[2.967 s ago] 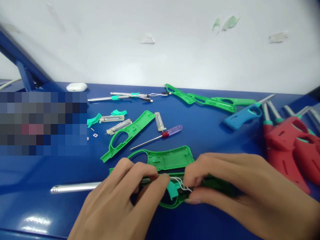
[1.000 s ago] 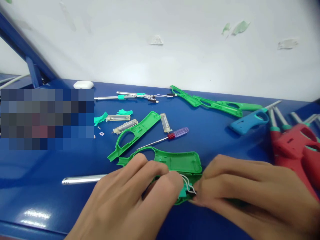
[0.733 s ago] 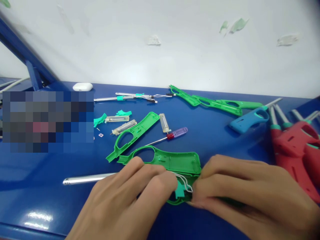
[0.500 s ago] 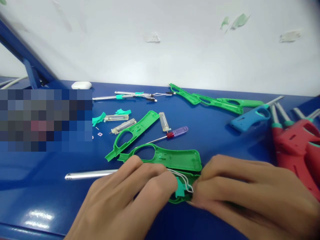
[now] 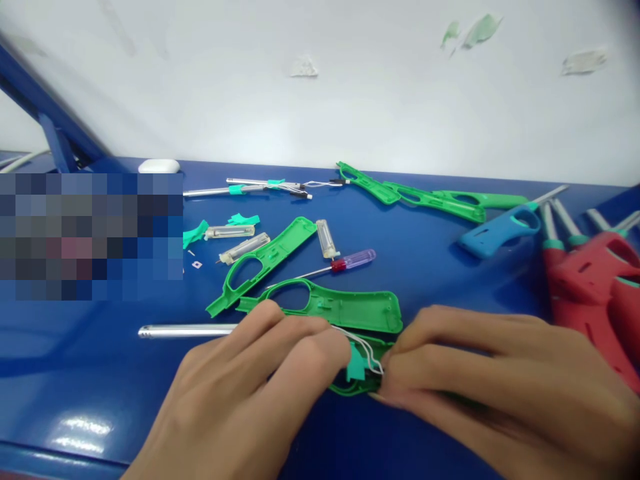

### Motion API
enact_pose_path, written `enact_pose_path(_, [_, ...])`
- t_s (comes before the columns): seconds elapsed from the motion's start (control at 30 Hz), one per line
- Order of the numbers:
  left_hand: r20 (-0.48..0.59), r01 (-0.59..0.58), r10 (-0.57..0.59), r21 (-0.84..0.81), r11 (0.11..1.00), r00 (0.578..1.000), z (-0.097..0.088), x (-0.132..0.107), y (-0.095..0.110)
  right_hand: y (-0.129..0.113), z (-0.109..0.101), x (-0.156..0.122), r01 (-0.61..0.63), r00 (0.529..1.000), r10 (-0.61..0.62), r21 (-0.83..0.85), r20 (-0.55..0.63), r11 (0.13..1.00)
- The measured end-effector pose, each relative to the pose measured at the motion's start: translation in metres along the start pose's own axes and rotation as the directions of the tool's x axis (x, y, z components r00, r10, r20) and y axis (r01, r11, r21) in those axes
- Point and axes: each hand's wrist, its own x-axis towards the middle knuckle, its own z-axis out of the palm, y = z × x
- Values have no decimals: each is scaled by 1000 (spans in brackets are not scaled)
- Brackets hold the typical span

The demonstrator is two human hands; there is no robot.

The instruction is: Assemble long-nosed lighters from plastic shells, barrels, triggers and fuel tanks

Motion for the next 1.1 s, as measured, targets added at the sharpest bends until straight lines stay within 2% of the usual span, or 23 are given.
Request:
enact_pose_path(0.13, [-4, 14, -15, -70, 997, 1000, 0, 1, -3, -1, -1, 0, 4, 1000, -4, -27, 0, 1000])
enact_pose_path(0.3, [28, 29, -26, -139, 990, 999, -10, 8, 1, -6, 6, -2, -16, 998, 12, -73, -57, 997])
enact_pose_path(0.4, [40, 49, -44, -134, 990, 998, -11, 14, 3, -7, 8, -1, -18, 998, 13, -100, -58, 995])
enact_pose_path(0.53, [-44, 53, -60, -139, 989, 997, -6, 18, 3, -7, 9, -1, -25, 998, 19, -102, -62, 994])
enact_pose_path(0.63, [-67, 50, -59, -125, 991, 996, -4, 18, 0, -8, 8, -2, -15, 998, 9, -105, -60, 994])
enact_pose_path(0.77, [-35, 81, -86, -134, 988, 996, -4, 15, 0, -9, 6, -3, -5, 998, 0, -94, -55, 996])
enact_pose_path(1.0, [3, 63, -63, -51, 997, 998, -3, 11, 4, -9, 7, -2, -26, 998, 19, -108, -63, 994])
enact_pose_path(1.1, [-39, 46, -48, -55, 997, 998, -1, 19, 7, -9, 7, -4, 25, 996, -39, -169, -77, 985])
